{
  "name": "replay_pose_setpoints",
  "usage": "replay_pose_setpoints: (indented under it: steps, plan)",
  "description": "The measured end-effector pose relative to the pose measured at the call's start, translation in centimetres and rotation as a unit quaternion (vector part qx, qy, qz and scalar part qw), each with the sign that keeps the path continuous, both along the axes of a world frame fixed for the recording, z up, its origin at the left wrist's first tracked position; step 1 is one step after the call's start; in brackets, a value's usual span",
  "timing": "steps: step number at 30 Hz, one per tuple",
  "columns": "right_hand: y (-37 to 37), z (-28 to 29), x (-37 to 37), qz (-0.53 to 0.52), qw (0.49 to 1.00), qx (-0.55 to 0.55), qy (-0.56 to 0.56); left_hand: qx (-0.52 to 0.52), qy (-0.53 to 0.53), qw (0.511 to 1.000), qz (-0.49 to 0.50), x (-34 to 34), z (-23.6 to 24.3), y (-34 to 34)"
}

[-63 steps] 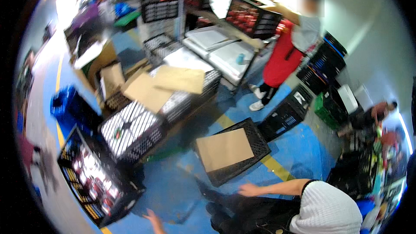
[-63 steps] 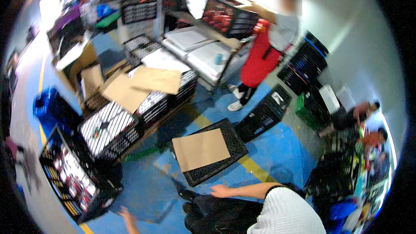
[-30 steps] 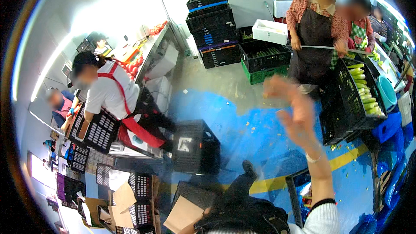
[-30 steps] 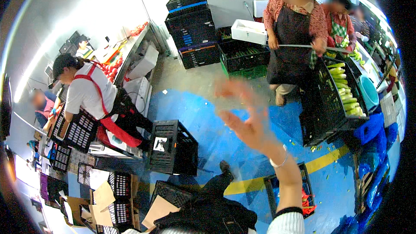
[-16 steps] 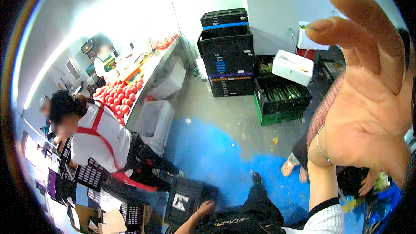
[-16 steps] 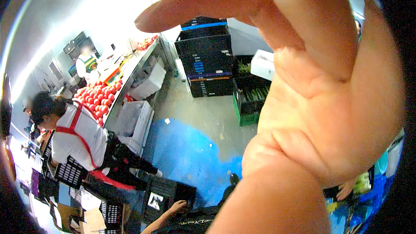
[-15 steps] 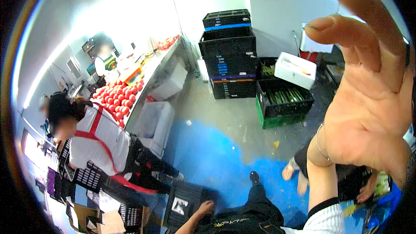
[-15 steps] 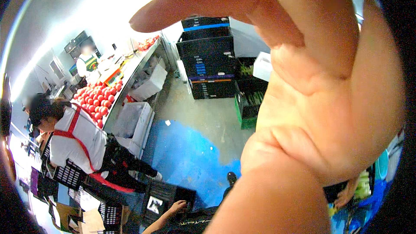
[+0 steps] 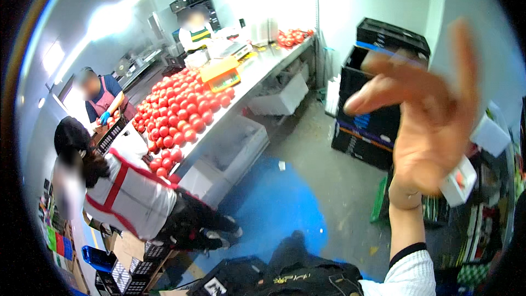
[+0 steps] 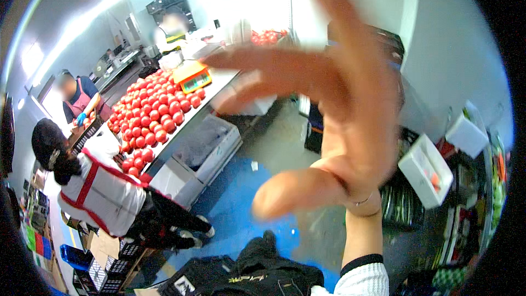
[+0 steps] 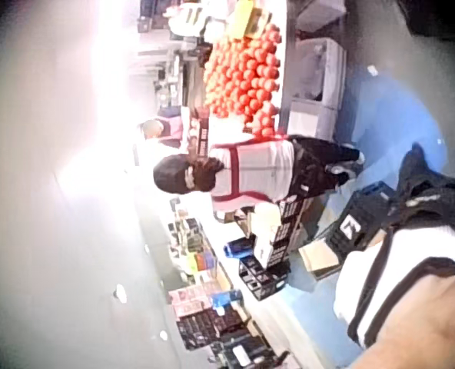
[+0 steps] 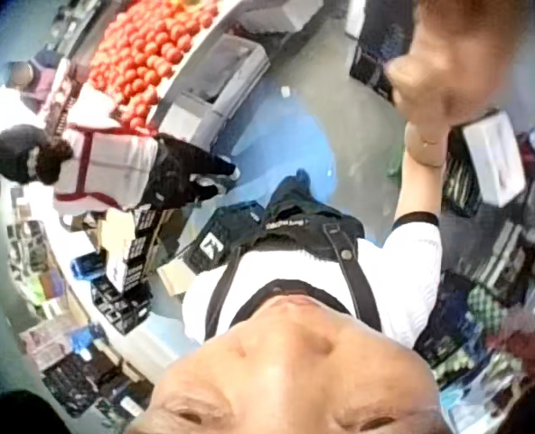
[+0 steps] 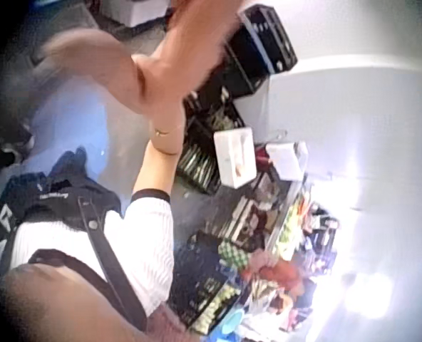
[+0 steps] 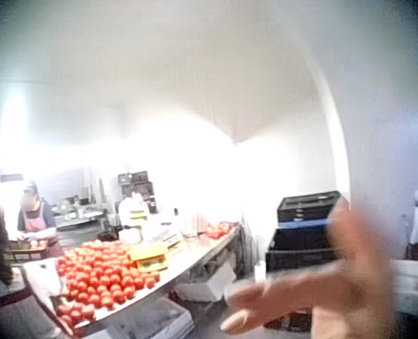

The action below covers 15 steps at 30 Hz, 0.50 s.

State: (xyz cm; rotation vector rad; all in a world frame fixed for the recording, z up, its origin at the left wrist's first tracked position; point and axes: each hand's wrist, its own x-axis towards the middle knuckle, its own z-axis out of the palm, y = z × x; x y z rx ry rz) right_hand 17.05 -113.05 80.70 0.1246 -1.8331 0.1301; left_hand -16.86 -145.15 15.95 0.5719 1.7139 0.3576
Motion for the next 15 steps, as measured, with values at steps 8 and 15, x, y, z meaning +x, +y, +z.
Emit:
replay_pose_setpoints:
  steps: [8, 15]
  plan:
    - [28.6, -24.1, -7.9, -0.094, 0.904, -0.312, -0.278, -0.024, 0.005, 0.999, 0.042, -3.6, -4.0, 23.8]
    - [40.7, -37.4, -8.0, -0.138, 0.757, -0.541, -0.339, 0.07, 0.14, 0.988, 0.004, -14.7, -5.5, 46.5]
